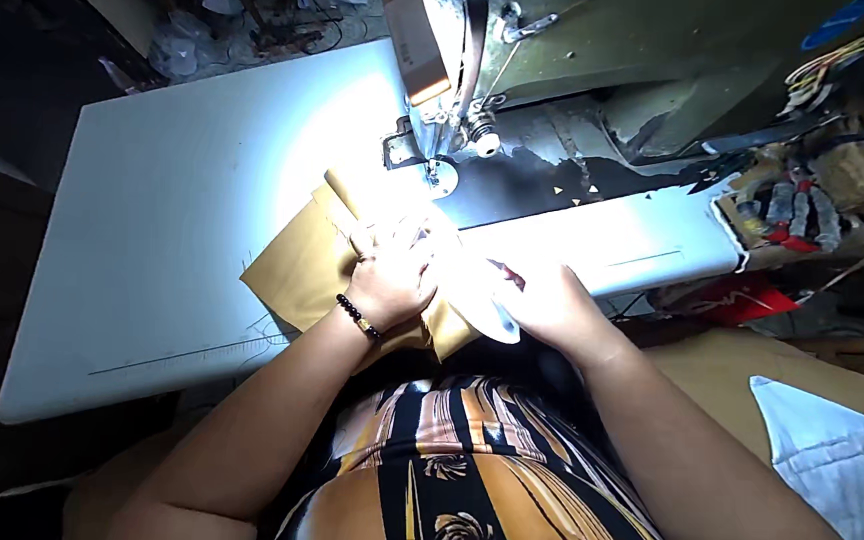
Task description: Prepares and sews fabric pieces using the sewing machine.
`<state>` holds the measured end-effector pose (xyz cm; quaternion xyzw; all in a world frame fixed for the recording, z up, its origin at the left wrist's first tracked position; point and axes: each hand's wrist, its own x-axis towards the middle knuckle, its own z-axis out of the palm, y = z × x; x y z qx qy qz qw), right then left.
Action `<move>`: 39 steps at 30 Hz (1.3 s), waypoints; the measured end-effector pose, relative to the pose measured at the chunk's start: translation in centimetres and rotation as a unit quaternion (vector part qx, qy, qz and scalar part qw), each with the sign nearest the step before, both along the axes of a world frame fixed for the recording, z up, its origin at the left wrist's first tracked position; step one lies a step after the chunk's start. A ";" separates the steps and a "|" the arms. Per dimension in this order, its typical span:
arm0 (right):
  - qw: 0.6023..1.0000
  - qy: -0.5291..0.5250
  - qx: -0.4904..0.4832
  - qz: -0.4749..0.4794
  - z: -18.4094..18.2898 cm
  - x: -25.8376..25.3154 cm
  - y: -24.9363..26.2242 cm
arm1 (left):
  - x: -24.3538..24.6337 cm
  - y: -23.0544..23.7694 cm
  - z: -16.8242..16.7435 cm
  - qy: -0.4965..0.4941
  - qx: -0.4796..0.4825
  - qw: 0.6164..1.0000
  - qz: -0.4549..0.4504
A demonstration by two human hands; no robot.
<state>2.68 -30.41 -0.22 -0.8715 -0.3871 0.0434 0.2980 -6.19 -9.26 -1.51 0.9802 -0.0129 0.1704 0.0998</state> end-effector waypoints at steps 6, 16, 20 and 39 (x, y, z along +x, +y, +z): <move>0.998 -0.068 -0.001 -0.008 -1.0 -0.6 0.4 | 0.2 0.7 -0.1 -0.010 -0.003 0.998 -0.061; 0.989 -0.140 0.037 0.011 -3.1 -1.5 0.9 | 4.7 6.3 2.0 0.061 -0.135 0.973 -0.175; 0.981 -0.186 0.028 0.046 -3.8 -1.4 0.8 | 4.3 7.0 -0.1 -0.016 -0.153 0.966 -0.207; 0.978 -0.017 -0.203 0.039 4.1 -2.9 6.1 | 5.6 6.7 3.3 0.169 -0.050 0.954 -0.242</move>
